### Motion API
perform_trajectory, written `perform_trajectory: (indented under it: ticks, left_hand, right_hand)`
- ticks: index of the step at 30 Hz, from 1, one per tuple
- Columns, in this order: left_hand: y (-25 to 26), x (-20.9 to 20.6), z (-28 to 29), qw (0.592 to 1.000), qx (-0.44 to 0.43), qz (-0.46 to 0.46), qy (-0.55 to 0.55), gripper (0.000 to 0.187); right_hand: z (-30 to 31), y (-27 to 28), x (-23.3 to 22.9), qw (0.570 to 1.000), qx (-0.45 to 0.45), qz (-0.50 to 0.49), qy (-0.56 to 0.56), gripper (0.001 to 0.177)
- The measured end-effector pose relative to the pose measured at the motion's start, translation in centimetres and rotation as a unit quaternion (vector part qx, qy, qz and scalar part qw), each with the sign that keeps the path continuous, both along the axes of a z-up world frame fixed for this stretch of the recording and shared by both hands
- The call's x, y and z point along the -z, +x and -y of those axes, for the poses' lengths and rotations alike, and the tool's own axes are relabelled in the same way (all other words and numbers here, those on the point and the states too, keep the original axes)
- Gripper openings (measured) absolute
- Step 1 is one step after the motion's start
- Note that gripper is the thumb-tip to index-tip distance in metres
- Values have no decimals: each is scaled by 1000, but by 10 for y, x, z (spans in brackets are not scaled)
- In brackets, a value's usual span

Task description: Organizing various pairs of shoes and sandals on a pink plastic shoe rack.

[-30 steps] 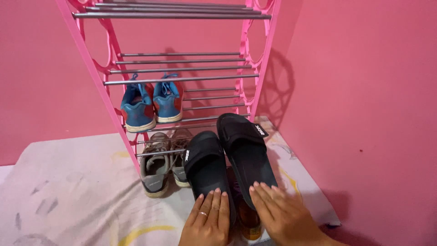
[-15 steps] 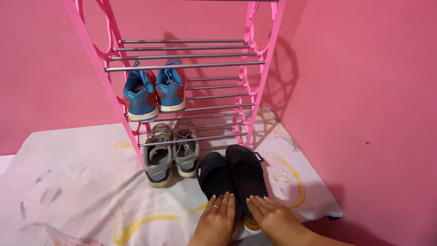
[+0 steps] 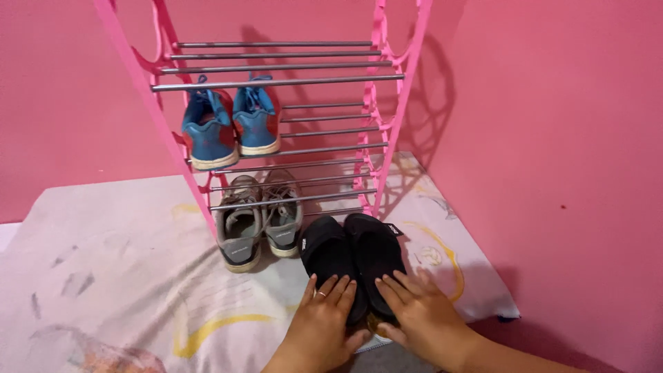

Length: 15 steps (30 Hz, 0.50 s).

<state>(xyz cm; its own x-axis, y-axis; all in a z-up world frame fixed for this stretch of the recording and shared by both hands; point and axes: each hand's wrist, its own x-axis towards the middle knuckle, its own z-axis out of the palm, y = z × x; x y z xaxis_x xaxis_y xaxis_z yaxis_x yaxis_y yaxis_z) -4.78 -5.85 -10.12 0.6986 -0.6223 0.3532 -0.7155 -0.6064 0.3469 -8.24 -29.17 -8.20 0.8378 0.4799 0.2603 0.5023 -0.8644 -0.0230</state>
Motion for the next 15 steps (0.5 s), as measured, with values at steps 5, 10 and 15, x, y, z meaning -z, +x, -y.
perform_trajectory:
  ticks: [5,10,15]
  left_hand:
    - [-2,-18,-12,1000,0,20,-4,84]
    - [-3,-38,-24,998,-10,49,-41,74]
    - [25,-83,-51,974,-106,174,-101,49]
  right_hand:
    - [-11,1,-25,998,-31,54,24,78]
    - [-25,3,-51,994,-58,84,42,73]
    - [-63,24,-100,985,-66,138,79,66]
